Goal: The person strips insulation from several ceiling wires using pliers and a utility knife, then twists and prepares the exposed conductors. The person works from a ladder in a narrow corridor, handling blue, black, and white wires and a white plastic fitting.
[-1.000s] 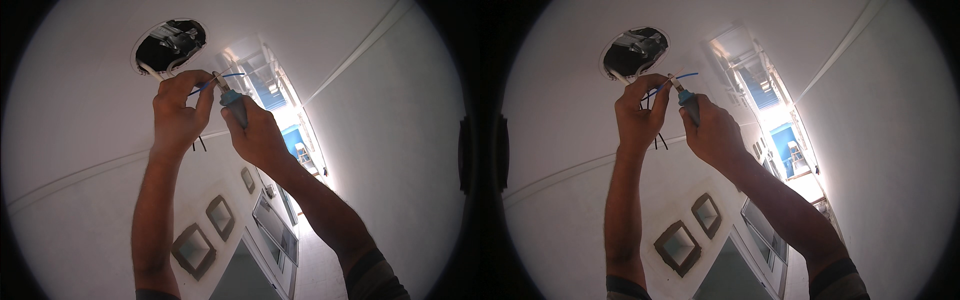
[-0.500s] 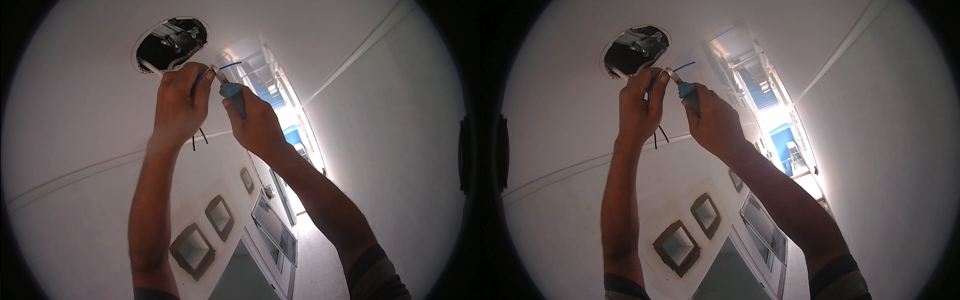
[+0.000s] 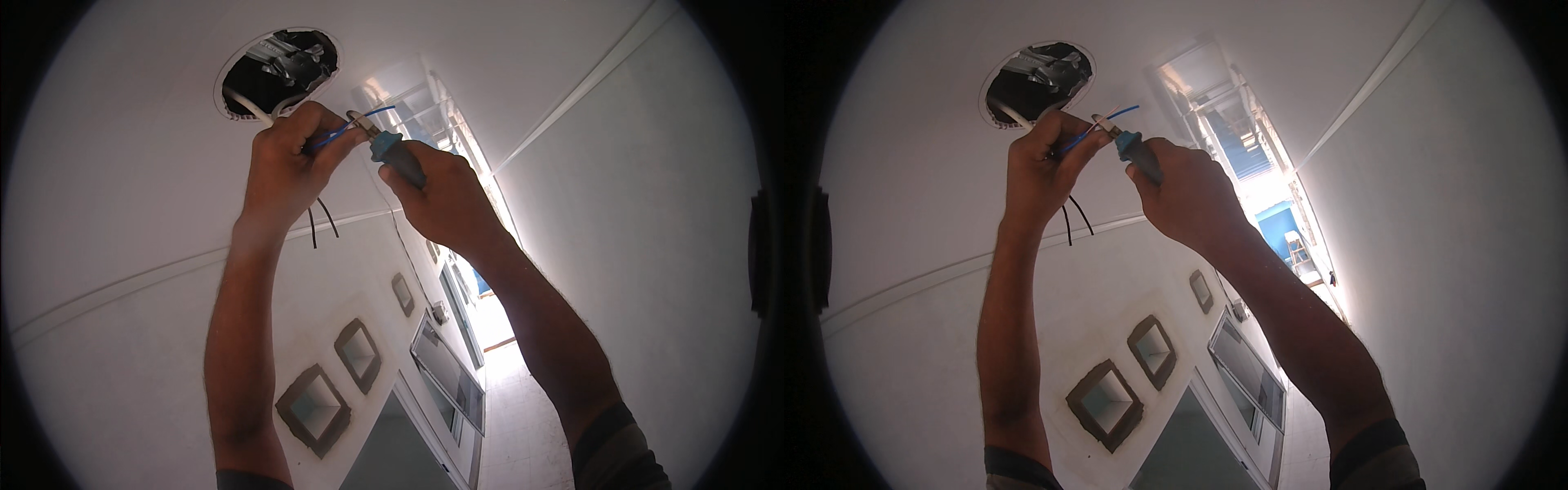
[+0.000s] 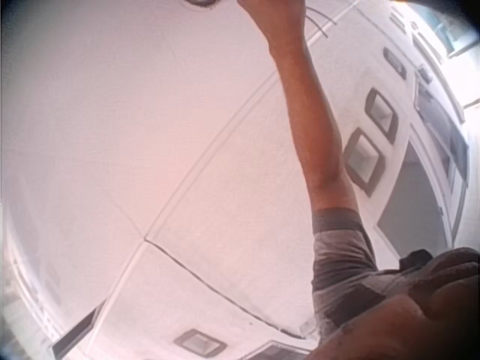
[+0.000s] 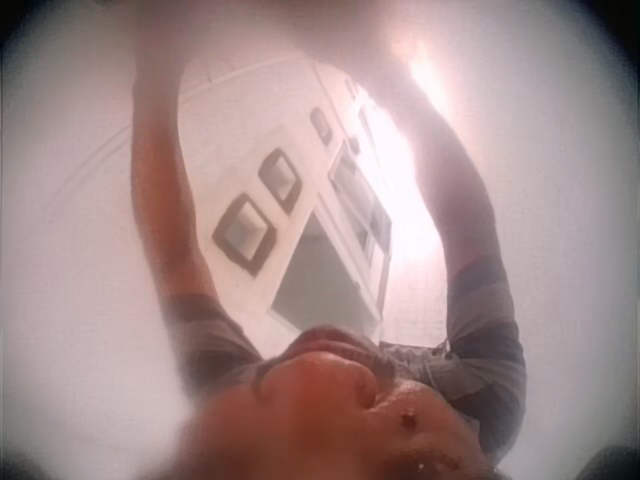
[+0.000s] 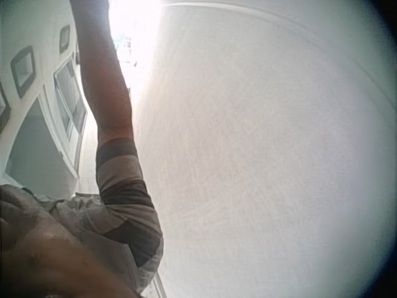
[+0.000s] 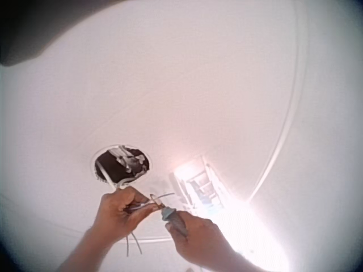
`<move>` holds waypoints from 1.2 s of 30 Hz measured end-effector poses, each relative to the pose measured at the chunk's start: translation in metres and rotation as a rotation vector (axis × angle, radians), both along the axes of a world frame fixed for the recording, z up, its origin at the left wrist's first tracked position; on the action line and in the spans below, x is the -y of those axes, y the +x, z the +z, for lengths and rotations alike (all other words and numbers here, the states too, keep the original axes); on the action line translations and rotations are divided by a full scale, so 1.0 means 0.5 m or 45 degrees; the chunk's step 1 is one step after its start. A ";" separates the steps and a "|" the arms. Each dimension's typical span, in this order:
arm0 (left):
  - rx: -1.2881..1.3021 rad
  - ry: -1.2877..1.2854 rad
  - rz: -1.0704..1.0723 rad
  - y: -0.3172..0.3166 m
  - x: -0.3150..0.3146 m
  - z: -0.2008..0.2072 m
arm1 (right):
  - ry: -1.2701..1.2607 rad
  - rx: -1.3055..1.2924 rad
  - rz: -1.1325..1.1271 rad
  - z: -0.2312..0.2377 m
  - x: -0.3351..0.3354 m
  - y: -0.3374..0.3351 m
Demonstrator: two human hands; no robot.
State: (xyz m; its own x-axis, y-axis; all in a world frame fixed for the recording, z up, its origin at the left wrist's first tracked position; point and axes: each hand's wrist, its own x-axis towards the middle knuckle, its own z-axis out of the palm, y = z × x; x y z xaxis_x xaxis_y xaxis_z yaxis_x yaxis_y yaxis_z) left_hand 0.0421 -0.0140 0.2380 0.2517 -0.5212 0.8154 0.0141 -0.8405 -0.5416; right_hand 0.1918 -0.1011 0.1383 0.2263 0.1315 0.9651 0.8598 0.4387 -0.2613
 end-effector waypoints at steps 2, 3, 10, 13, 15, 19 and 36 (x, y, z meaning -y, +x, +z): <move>0.059 0.024 -0.002 0.003 -0.001 -0.002 | 0.006 -0.012 0.012 -0.003 -0.002 0.000; 0.095 0.043 0.005 0.005 -0.001 -0.003 | 0.009 -0.019 0.013 -0.004 -0.001 0.000; 0.331 0.281 0.051 0.018 -0.014 0.003 | 0.076 -0.141 0.114 -0.015 -0.014 -0.013; 0.402 0.401 0.059 0.027 -0.018 0.006 | 0.180 -0.204 0.186 -0.029 -0.039 -0.008; 0.445 0.405 0.138 0.029 -0.021 -0.002 | 0.209 -0.296 0.348 -0.039 -0.046 0.001; 0.403 0.400 0.185 0.023 -0.024 -0.019 | 0.228 -0.342 0.415 -0.083 -0.052 0.038; 0.053 0.443 0.008 -0.014 -0.014 -0.009 | -0.117 -0.512 0.437 -0.238 -0.034 0.080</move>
State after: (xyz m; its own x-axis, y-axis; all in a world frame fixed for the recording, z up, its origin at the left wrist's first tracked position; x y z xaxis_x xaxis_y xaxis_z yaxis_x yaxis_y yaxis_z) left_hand 0.0351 -0.0072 0.2335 0.2262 -0.7681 0.5990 0.0467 -0.6057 -0.7943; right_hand 0.2317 -0.0839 0.0193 0.5053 0.3428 0.7919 0.4950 0.6366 -0.5914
